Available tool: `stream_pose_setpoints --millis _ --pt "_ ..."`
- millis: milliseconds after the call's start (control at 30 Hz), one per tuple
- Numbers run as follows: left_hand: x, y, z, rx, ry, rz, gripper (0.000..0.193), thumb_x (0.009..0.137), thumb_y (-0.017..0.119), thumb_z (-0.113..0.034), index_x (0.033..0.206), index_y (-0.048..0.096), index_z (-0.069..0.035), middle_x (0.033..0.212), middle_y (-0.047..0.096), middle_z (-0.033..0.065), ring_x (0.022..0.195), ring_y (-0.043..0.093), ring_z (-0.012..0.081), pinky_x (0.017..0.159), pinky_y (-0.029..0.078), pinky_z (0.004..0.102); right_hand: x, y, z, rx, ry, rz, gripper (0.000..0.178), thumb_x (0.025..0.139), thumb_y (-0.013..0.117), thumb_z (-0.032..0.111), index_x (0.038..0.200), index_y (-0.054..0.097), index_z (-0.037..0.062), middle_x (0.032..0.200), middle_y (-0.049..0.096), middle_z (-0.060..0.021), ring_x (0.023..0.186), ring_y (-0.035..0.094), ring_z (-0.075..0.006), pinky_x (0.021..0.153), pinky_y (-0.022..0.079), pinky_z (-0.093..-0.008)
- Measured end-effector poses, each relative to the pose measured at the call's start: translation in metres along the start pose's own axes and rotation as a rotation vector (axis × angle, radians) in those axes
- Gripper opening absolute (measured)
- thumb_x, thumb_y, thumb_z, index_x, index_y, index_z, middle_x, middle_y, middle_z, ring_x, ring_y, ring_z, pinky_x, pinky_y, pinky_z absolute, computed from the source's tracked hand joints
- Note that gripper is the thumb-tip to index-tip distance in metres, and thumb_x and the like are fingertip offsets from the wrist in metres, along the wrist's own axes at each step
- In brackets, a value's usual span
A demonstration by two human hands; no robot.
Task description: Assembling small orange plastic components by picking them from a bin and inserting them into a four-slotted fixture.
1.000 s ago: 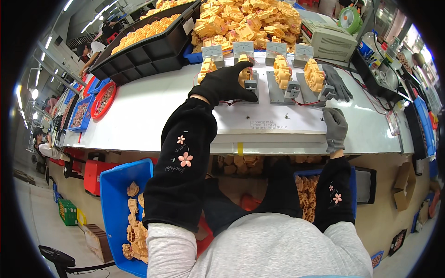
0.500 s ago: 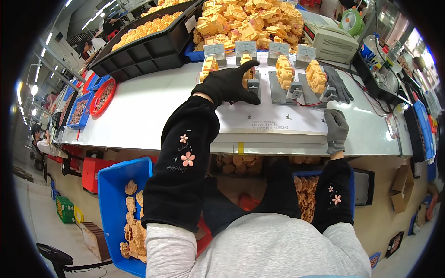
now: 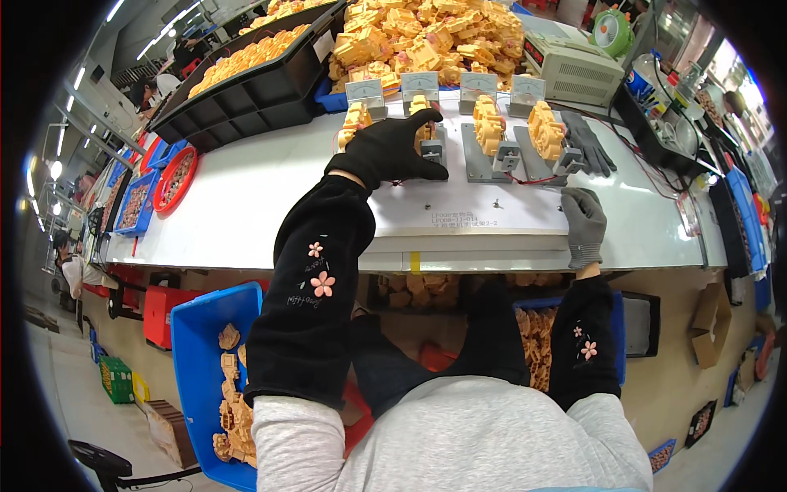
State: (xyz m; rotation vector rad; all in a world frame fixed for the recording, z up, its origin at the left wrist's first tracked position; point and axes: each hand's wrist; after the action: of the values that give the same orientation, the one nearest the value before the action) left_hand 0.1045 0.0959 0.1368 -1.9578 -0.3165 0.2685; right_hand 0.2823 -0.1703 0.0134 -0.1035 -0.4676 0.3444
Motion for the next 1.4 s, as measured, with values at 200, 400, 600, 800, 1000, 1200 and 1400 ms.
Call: stream_pose_setpoints --millis 200,400,600,800,1000,1200,1400 --pt "-0.017 0.014 0.012 0.114 0.145 -0.188 0.077 0.062 0.075 -0.038 0.127 0.039 -0.019 0.102 0.056 0.0152 0.095 0.055 0.0303 0.08 0.045 0.0345 0.009 -0.006 0.007 -0.455 -0.216 0.21 0.017 0.074 0.065 0.008 0.088 0.064 -0.0017 0.09 0.057 -0.0063 0.074 0.057 -0.0144 0.067 0.046 -0.0246" --pt "-0.066 0.034 0.029 -0.021 0.453 -1.036 0.038 0.064 0.074 -0.012 0.098 0.056 -0.008 0.087 0.057 0.0081 0.076 0.058 0.024 0.066 0.048 0.0292 0.01 -0.01 0.019 -0.188 0.13 0.211 0.018 0.073 0.068 0.01 0.087 0.065 -0.0009 0.089 0.058 -0.0052 0.076 0.057 -0.0136 0.068 0.046 -0.0241" --pt "-0.107 0.092 0.074 -0.245 0.0 -0.833 0.028 0.07 0.069 -0.01 0.096 0.06 -0.006 0.082 0.057 0.0052 0.062 0.053 0.0141 0.058 0.046 0.0266 0.005 0.0 0.012 -0.419 -0.203 0.126 0.01 0.067 0.069 0.011 0.073 0.066 0.0041 0.076 0.06 -0.0061 0.078 0.055 -0.0187 0.069 0.044 -0.0293" --pt "-0.096 0.104 0.076 -0.074 -0.02 -0.871 0.017 0.07 0.069 -0.011 0.086 0.064 -0.006 0.08 0.058 0.0076 0.068 0.056 0.0189 0.059 0.045 0.0293 -0.001 0.006 0.029 -0.706 -0.309 0.09 0.012 0.068 0.067 0.017 0.066 0.065 0.0058 0.076 0.061 -0.0051 0.079 0.056 -0.0231 0.068 0.044 -0.0321" --pt "-0.093 0.106 0.07 -0.195 -0.052 -0.934 0.008 0.067 0.067 -0.007 0.074 0.065 -0.005 0.073 0.058 0.0082 0.067 0.058 0.0209 0.06 0.046 0.0298 -0.034 0.073 0.06 -0.536 -0.416 0.097 0.008 0.069 0.064 0.017 0.068 0.063 0.0084 0.077 0.06 -0.0057 0.079 0.057 -0.0262 0.067 0.046 -0.0348" --pt "-0.094 0.111 0.077 -0.208 -0.065 -0.989 0.007 0.065 0.069 -0.01 0.072 0.065 -0.01 0.077 0.059 0.0063 0.067 0.058 0.0209 0.061 0.047 0.0315 -0.028 0.076 0.059 -0.444 -0.336 0.237 0.005 0.069 0.063 0.013 0.07 0.064 0.0084 0.073 0.059 -0.0073 0.075 0.056 -0.0258 0.065 0.045 -0.0338" --pt "-0.098 0.109 0.073 -0.482 -0.084 -1.0 0.01 0.072 0.065 -0.003 0.082 0.063 -0.002 0.08 0.058 0.0058 0.07 0.057 0.0126 0.061 0.045 0.0234 -0.038 0.077 0.067 -0.458 -0.486 0.159 0.014 0.068 0.064 0.014 0.081 0.063 0.009 0.075 0.059 -0.0076 0.073 0.056 -0.0255 0.065 0.045 -0.0343"
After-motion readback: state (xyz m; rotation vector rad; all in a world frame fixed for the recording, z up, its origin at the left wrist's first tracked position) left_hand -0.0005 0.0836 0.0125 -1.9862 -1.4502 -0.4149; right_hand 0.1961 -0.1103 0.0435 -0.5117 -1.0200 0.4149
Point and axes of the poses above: each hand's wrist, its own x-axis towards the middle knuckle, its own y-axis out of the palm, z = x × y
